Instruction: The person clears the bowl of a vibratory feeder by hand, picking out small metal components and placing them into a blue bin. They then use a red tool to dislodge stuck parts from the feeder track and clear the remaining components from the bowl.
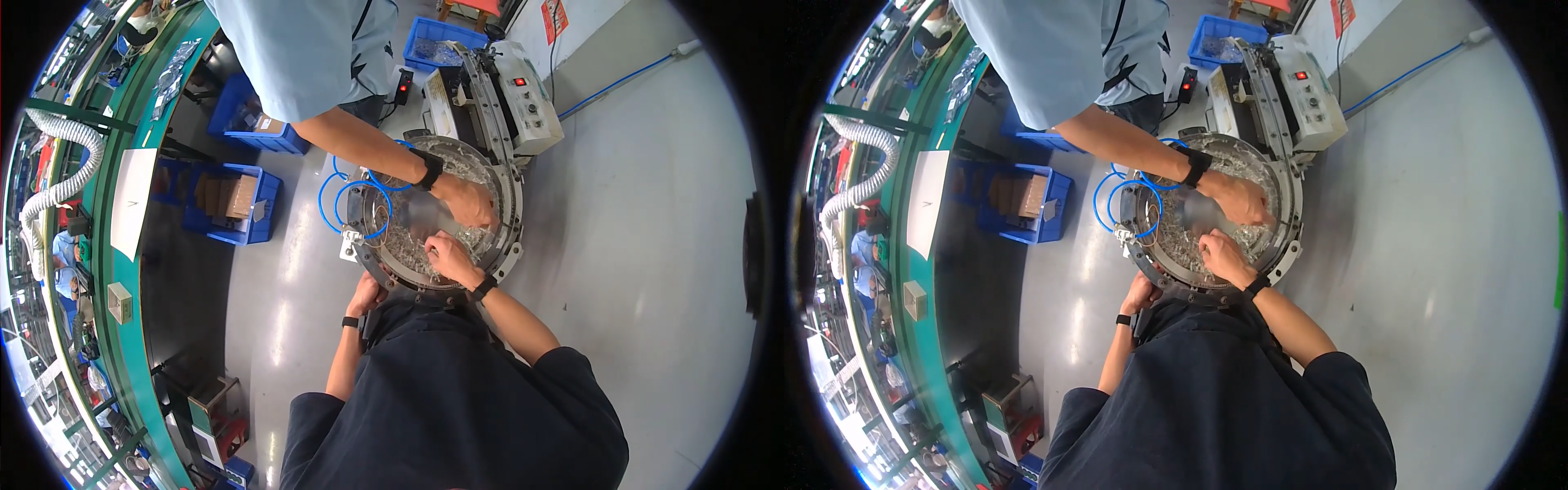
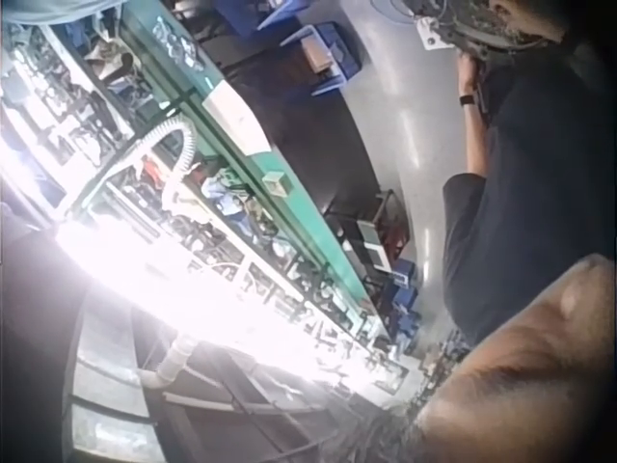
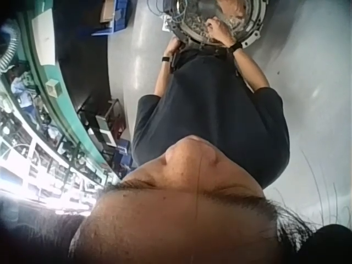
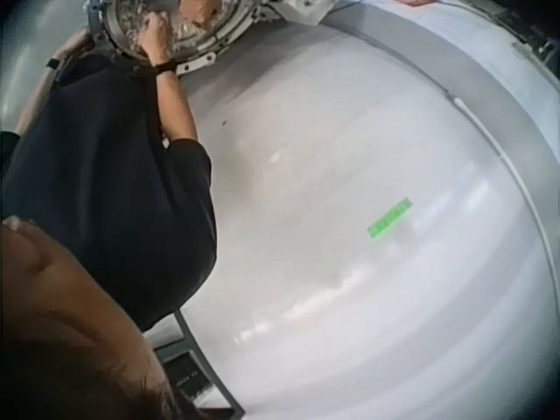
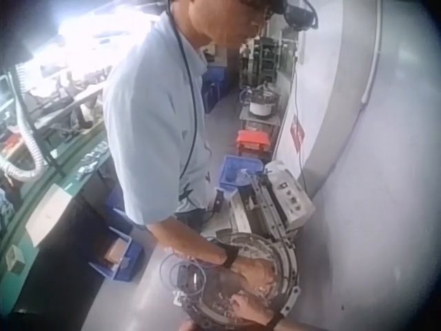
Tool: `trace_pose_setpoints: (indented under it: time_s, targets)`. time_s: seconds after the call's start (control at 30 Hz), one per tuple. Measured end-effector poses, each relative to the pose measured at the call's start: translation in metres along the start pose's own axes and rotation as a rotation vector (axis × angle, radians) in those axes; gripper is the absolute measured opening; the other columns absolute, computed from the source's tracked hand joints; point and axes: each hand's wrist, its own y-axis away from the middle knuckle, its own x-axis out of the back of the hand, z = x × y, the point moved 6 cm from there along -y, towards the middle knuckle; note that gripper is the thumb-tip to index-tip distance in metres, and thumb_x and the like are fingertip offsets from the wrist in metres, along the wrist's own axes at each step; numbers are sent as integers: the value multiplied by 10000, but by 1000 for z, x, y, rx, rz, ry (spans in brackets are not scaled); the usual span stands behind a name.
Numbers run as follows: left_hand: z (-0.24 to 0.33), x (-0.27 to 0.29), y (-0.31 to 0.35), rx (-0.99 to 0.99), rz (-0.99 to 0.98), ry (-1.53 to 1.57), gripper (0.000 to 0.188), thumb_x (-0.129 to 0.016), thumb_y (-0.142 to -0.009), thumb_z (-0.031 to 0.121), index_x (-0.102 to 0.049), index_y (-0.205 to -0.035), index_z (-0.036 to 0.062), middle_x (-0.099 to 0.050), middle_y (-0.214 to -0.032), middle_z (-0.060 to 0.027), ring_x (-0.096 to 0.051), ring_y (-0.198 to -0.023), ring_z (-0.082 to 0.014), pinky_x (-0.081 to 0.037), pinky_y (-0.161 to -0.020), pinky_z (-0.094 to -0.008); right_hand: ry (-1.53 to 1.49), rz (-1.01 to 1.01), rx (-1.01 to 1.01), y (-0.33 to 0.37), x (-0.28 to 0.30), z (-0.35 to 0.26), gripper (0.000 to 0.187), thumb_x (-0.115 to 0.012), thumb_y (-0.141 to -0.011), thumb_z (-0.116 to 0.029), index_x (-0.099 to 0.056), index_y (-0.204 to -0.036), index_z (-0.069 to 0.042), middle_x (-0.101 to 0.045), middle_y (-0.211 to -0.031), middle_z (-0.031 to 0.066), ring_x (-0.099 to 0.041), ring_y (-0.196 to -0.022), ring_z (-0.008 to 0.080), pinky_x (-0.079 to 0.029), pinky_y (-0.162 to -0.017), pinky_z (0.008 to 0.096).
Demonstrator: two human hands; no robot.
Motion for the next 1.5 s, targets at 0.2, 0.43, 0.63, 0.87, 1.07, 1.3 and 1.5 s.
trace_pose_setpoints:
  time_s: [0.2, 0.43, 0.63, 0.87, 1.07, 1.3, 1.5]
  targets:
    - [-1, 1, 0, -7, -8, 51, 167, -418, -933, 208, -510, -860, 90, -511, -623, -27, -340, -321, -85, -220, -296, -222, -172, -491, -111, 11, -4, 1, 128, -564, -747, -72, -656, -822, -26, -655, -753, 154, -628, -678, 293, -492, -644, 388]
    - [1, 2, -1, -13, 6, 11, 150, -413, -928, 189, -507, -861, 94, -515, -633, -27, -337, -335, -83, -225, -305, -222, -295, -111, -76, 6, 7, -1, 149, -545, -765, -61, -668, -842, -27, -660, -748, 136, -642, -697, 233, -500, -642, 336]
    - [4, 1, 3, -16, 42, 49, 135, -405, -921, 163, -506, -871, 90, -512, -634, -26, -338, -340, -86, -226, -313, -226, -345, -304, -159, 9, -7, 8, 137, -552, -778, -21, -657, -864, -13, -655, -753, 127, -628, -680, 200, -493, -634, 300]
    - [8, -1, 7, -17, 22, -15, 124, -401, -919, 143, -506, -891, 82, -506, -633, -26, -339, -344, -87, -223, -314, -228, -309, 14, -49, -4, -8, -20, 138, -567, -755, -74, -656, -858, -56, -646, -804, 136, -620, -720, 312, -500, -675, 391]
    - [9, -8, 6, -3, 4, -22, 133, -412, -919, 151, -512, -866, 83, -488, -613, -13, -342, -342, -82, -211, -308, -224, -203, -110, 110, -10, -29, -42, 112, -586, -773, -93, -637, -863, -49, -605, -832, 121, -607, -774, 309, -488, -670, 389]
    - [10, -6, 5, 30, 19, -159, 150, -425, -922, 171, -534, -863, 86, -471, -588, 12, -355, -351, -67, -205, -314, -218, -95, -67, 138, -15, -32, -50, 87, -599, -770, -97, -588, -842, -49, -593, -855, 133, -585, -811, 353, -471, -681, 444]
    - [10, -7, 3, -33, 8, -172, 123, -441, -920, 145, -554, -902, 99, -474, -588, 22, -347, -357, -57, -199, -326, -213, -141, 5, 46, -29, -47, -36, 93, -559, -796, -78, -574, -880, -40, -613, -825, 157, -588, -800, 369, -471, -684, 452]
